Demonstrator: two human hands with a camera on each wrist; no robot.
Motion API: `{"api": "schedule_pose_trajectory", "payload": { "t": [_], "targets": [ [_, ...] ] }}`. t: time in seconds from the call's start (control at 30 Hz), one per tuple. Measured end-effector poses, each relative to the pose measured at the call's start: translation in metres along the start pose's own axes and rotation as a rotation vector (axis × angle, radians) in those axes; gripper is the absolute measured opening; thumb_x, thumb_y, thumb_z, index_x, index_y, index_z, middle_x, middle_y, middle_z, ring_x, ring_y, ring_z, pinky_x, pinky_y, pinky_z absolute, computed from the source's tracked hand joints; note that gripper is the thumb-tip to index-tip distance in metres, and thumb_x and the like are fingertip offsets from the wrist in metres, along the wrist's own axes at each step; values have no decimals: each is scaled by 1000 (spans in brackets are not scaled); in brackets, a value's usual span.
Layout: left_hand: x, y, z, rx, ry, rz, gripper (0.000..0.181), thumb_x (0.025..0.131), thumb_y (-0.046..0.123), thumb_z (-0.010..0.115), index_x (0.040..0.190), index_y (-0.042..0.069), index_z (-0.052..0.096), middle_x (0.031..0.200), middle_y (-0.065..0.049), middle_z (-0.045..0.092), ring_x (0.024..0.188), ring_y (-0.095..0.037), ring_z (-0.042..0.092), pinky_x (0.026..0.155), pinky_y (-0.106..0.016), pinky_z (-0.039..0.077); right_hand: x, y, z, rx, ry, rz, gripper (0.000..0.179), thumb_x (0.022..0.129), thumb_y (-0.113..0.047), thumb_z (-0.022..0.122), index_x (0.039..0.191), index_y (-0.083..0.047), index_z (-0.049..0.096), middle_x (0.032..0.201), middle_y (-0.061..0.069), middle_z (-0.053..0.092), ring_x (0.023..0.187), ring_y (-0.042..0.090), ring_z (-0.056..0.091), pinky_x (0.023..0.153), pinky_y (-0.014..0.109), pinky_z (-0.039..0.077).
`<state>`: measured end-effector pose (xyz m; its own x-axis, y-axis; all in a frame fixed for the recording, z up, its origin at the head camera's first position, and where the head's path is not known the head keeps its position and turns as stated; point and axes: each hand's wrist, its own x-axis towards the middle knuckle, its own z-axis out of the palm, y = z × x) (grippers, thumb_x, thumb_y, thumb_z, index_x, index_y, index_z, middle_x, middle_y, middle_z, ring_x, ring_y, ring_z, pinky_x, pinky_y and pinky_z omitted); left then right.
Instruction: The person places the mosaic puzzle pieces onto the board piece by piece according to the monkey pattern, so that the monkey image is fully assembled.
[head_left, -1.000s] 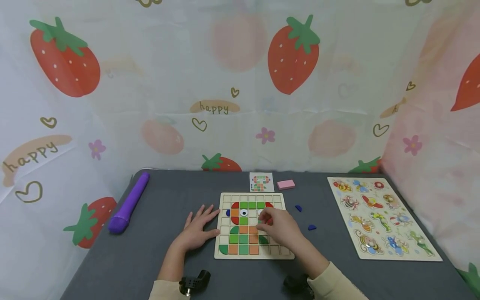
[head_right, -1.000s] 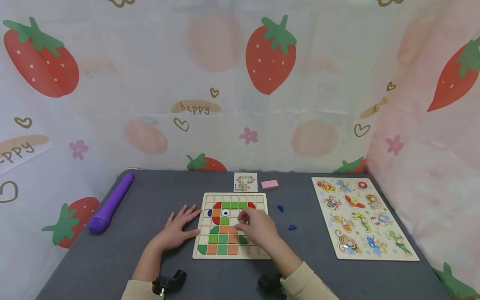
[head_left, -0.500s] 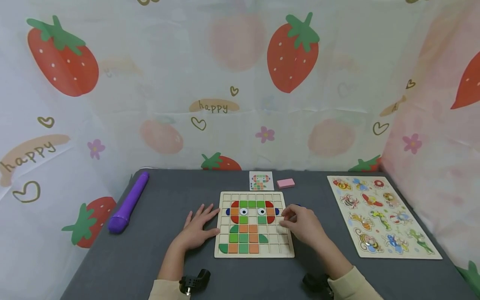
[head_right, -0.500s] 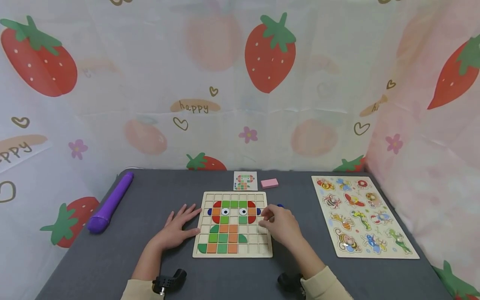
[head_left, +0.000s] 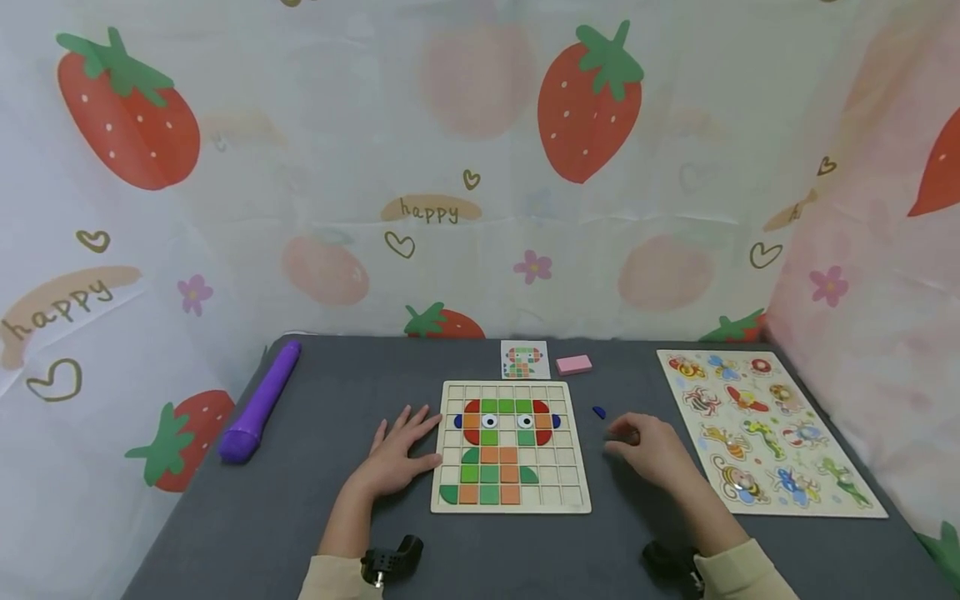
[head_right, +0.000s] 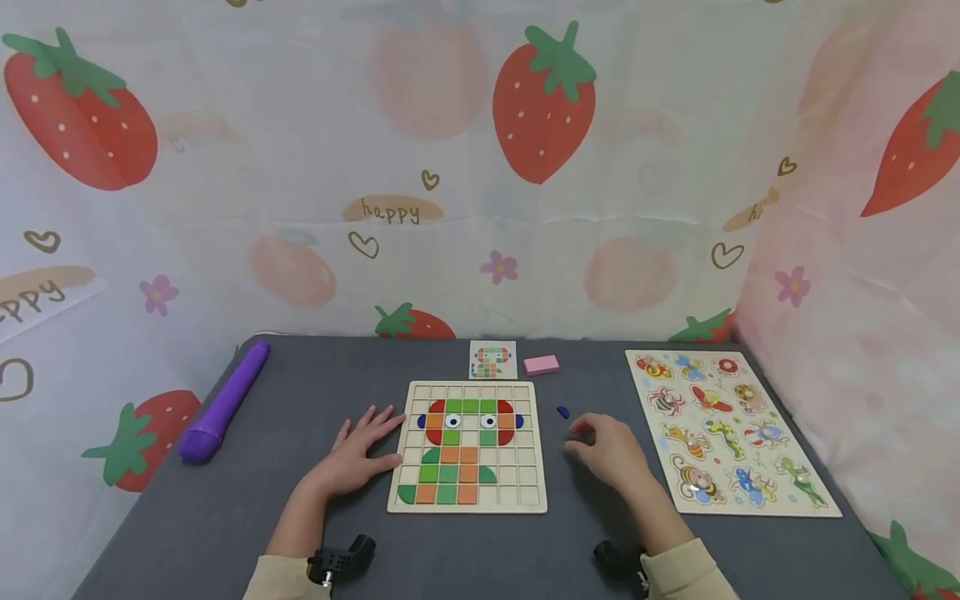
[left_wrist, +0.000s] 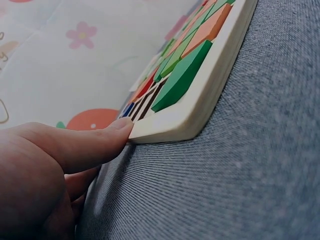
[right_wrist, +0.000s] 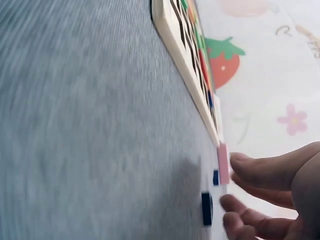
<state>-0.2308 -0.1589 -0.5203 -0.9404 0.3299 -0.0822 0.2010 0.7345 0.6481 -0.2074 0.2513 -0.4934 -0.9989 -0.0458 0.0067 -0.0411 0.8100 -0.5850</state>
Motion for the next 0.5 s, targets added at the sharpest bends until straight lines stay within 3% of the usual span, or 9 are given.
{"api": "schedule_pose_trajectory", "payload": {
  "t": [0.17,0.3,0.5],
  "targets": [
    [0,2,0,-5,4,2,69,94,33,71,155,19,43,166,-11,27,157,-36,7,123,-60,-6,-3,9,-7,-39,-76,12,22,86,-15,80,106,-7,74,104,9,72,91,22,65,80,47,54],
    [1,2,0,-1,6,-3,69,94,34,71,155,20,43,166,-10,28,157,-36,7,124,-60,-6,-3,13,-10,-33,-118,37,19,84,-12,82,101,-7,73,96,6,70,84,19,62,75,43,53],
    [1,1,1,-2,7,-10,69,94,34,72,155,20,43,167,-10,28,157,-36,7,123,-60,-6,-5,13,-11,-39,-116,27,7,86,-9,79,88,-10,73,83,1,68,75,15,58,66,34,48]
  ]
}}
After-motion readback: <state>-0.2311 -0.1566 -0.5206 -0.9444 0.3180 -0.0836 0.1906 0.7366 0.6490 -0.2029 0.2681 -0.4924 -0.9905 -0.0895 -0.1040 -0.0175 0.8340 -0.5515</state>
